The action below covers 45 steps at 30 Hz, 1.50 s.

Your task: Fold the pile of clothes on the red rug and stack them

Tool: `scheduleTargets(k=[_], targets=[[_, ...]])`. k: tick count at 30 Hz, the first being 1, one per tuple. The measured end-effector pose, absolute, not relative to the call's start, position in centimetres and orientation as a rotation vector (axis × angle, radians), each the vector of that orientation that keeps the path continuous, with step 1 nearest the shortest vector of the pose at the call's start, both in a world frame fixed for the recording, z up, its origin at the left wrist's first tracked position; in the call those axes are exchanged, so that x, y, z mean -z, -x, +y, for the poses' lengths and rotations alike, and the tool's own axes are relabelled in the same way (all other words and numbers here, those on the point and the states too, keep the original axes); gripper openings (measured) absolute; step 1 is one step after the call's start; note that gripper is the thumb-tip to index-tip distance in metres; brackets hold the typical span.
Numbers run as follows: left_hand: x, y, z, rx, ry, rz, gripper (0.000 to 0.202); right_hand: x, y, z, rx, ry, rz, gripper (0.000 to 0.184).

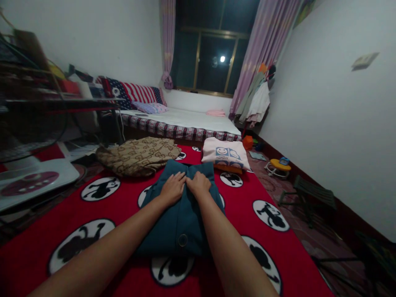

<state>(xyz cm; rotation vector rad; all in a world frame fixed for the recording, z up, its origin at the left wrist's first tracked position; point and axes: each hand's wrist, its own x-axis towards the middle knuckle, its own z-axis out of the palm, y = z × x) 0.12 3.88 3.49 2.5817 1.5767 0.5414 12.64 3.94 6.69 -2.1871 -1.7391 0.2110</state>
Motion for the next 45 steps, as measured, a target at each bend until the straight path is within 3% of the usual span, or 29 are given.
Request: scheduleTargets(k=[3, 8, 11, 19, 21, 24, 27, 32, 39, 45], targets=[[-2.7, -0.1, 3.8, -0.583, -2.588, 1.608, 0.047, -5.1, -12.8, 3.9, -0.162, 2.078, -1.608, 0.022], [-2.4, -0.5, 3.6, -0.58, -2.61, 1.632, 0.048, -3.0, -13.2, 3.8, -0.058, 1.559, -1.379, 0.026], [-2.4, -0.4, 3.8, -0.635, -2.601, 1.577, 0.044, -2.5, -13.3, 4.6, -0.162, 1.426, -1.574, 0.028], [-3.5, 1.3, 3.9, -1.374, -2.125, 1.527, 0.042, -3.6, -14.0, 5.2, -0.526, 1.437, -1.962, 0.043], [-3.4, 1.2, 3.7, -1.199, -2.243, 1.539, 0.046, -4.6, -14.8, 4.2, -0.529, 1.425, -1.946, 0.047], [-3.0, 0.7, 3.5, -0.868, -2.372, 1.653, 0.046, -5.4, -16.0, 2.9, -0.249, 1.491, -1.955, 0.045], [-2.6, 0.3, 3.9, -0.757, -2.405, 1.7, 0.045, -4.4, -16.7, 2.7, -0.042, 1.678, -2.098, 0.047], [-2.3, 0.3, 4.6, -0.646, -2.395, 1.715, 0.047, -1.9, -16.6, 4.1, -0.062, 1.943, -2.249, 0.055], [-3.2, 0.7, 4.5, -0.381, -2.418, 1.621, 0.06, -3.0, -15.7, 3.6, -0.131, 2.042, -2.248, 0.055], [-4.1, 2.9, 0.5, -0.213, -2.513, 1.379, 0.057, -3.7, -16.5, -2.4, -0.17, 1.892, -2.436, 0.052]])
